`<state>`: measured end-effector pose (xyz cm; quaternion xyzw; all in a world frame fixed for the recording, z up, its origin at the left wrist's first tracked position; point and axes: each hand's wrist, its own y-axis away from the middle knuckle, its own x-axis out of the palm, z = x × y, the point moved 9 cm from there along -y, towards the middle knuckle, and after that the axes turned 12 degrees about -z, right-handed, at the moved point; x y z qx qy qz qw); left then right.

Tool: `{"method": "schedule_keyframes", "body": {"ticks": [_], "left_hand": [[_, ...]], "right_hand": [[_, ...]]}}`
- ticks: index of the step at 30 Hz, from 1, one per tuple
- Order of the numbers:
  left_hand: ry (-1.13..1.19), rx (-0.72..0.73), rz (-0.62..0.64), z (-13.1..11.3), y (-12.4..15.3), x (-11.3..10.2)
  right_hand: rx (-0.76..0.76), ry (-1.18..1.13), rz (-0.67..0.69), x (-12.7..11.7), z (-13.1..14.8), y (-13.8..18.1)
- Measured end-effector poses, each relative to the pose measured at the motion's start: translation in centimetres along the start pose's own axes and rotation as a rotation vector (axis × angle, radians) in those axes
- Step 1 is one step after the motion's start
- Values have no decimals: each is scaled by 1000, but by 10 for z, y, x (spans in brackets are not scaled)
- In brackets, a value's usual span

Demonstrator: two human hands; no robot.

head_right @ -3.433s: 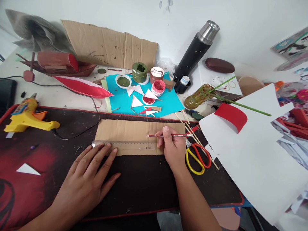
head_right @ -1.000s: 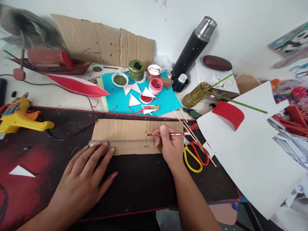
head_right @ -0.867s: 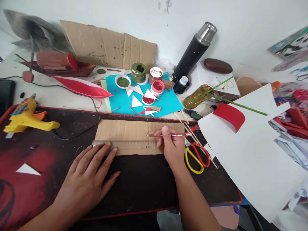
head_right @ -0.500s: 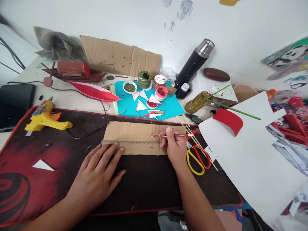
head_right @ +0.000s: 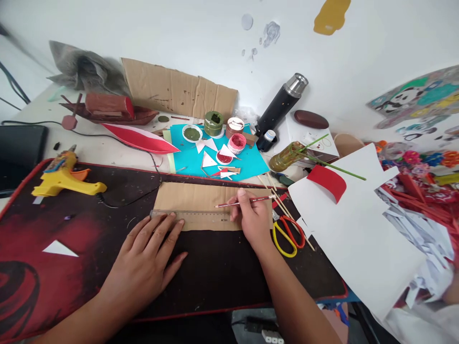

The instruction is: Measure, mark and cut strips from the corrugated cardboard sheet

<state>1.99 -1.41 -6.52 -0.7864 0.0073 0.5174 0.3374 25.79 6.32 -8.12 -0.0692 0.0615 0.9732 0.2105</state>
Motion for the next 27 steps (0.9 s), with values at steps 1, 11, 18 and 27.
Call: {"method": "schedule_keyframes", "body": {"ticks": [1, 11, 18, 27], "left_hand": [[1, -1, -1, 0, 0, 0], [7, -4, -6, 1, 0, 0], [-1, -7, -7, 0, 1, 2], [5, -10, -7, 1, 1, 2]], "right_hand": [[-7, 2, 28, 6, 4, 1], [1, -103, 407, 108, 32, 24], [69, -161, 493, 145, 15, 34], [8, -58, 492, 148, 4, 35]]}}
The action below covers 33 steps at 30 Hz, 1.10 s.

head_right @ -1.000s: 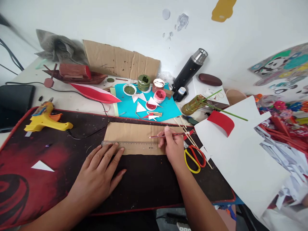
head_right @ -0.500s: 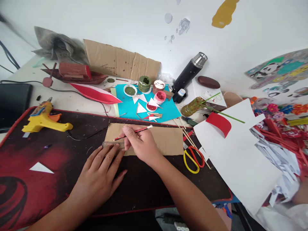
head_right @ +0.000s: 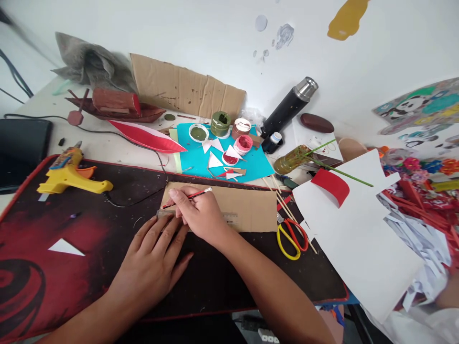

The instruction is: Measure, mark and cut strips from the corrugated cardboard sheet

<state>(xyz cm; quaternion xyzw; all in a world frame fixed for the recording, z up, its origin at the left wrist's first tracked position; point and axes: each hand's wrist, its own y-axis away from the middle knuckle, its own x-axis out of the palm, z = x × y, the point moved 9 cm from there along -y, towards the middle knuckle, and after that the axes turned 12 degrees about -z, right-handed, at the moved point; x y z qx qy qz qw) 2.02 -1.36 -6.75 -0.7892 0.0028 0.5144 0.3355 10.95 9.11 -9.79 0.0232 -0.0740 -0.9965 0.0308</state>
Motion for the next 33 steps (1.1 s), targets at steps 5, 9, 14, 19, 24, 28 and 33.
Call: {"method": "schedule_keyframes", "body": {"ticks": [5, 9, 14, 19, 24, 28, 33], "left_hand": [[-13, 5, 3, 0, 0, 0], [-6, 10, -5, 0, 1, 0], [-9, 14, -5, 0, 1, 0], [-14, 15, -20, 0, 0, -2], [-9, 19, -18, -1, 0, -2], [-12, 20, -17, 0, 0, -2], [-4, 18, -6, 0, -1, -1]], "right_hand": [[-5, 63, 3, -1, -3, 1], [-11, 71, 19, 1, -2, 2], [-15, 95, 25, 1, 0, 3], [-45, 129, 31, 2, 4, 3], [-53, 169, 27, 2, 10, 3], [-73, 190, 35, 1, 15, 4], [-72, 216, 13, -9, 16, 7]]}}
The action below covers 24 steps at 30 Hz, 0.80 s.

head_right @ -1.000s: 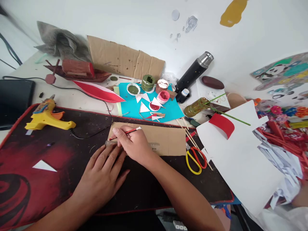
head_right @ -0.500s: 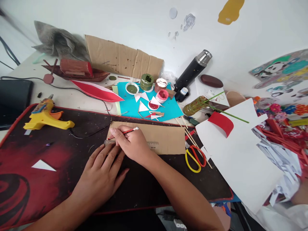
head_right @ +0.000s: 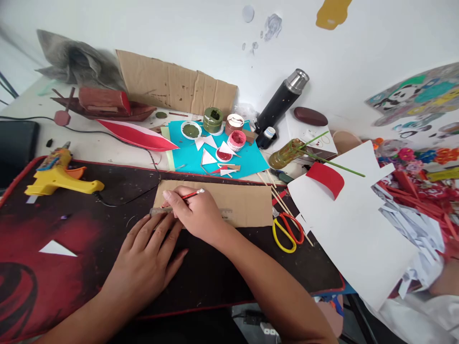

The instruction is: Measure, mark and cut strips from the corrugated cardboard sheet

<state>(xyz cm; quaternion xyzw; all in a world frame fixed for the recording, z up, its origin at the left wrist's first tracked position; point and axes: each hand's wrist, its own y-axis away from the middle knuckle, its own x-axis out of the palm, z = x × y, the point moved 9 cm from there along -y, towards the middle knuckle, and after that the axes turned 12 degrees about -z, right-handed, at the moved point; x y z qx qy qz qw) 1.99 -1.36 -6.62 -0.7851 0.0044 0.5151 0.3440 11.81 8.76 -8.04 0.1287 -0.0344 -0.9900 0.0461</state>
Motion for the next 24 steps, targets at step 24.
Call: {"method": "schedule_keyframes", "body": {"ticks": [24], "left_hand": [[-101, 173, 24, -7, -1, -1]], "right_hand": [[71, 5, -156, -84, -29, 28]]}}
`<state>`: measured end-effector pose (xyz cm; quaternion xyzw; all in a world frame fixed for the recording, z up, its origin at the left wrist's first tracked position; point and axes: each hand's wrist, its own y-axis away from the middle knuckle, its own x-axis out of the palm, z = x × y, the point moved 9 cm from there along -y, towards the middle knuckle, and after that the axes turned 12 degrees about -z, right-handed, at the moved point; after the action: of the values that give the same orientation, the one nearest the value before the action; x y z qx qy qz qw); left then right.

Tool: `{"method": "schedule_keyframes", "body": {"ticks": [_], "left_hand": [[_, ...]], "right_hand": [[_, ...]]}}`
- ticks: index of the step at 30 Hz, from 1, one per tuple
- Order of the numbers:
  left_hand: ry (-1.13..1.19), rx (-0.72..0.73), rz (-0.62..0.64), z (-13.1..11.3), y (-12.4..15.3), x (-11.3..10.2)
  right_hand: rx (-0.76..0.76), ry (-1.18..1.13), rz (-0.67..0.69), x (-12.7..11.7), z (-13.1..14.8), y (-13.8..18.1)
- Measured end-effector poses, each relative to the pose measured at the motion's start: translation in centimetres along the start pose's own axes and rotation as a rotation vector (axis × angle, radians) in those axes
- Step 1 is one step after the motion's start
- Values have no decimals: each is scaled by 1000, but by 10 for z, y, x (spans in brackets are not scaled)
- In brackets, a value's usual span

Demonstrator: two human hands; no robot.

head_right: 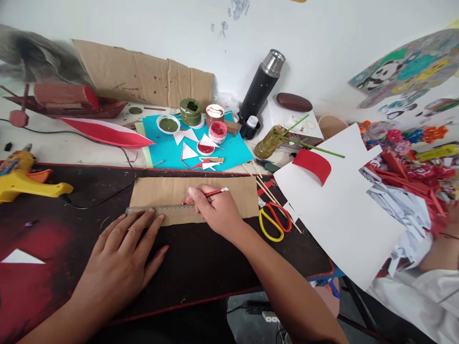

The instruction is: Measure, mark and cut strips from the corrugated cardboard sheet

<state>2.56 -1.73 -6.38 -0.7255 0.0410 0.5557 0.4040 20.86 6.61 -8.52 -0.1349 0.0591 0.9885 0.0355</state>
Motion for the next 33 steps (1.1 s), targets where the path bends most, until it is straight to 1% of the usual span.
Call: {"method": "schedule_keyframes", "body": {"ticks": [4, 8, 12, 17, 20, 27, 33], "left_hand": [[-1, -31, -4, 1, -2, -1], [-3, -29, -12, -1, -4, -3], [5, -36, -15, -1, -4, -2], [13, -49, 11, 2, 0, 1], [16, -24, 12, 2, 1, 1], [14, -41, -8, 0, -3, -2], [33, -72, -4, 1, -1, -1]], "right_hand": [[5, -1, -18, -7, -1, 0], [1, 16, -27, -12, -1, 2], [19, 6, -29, -15, -4, 3], [61, -39, -41, -17, -8, 4], [71, -63, -52, -17, -8, 4], [77, -53, -42, -9, -5, 4], [72, -55, 0, 9, 1, 2]]}}
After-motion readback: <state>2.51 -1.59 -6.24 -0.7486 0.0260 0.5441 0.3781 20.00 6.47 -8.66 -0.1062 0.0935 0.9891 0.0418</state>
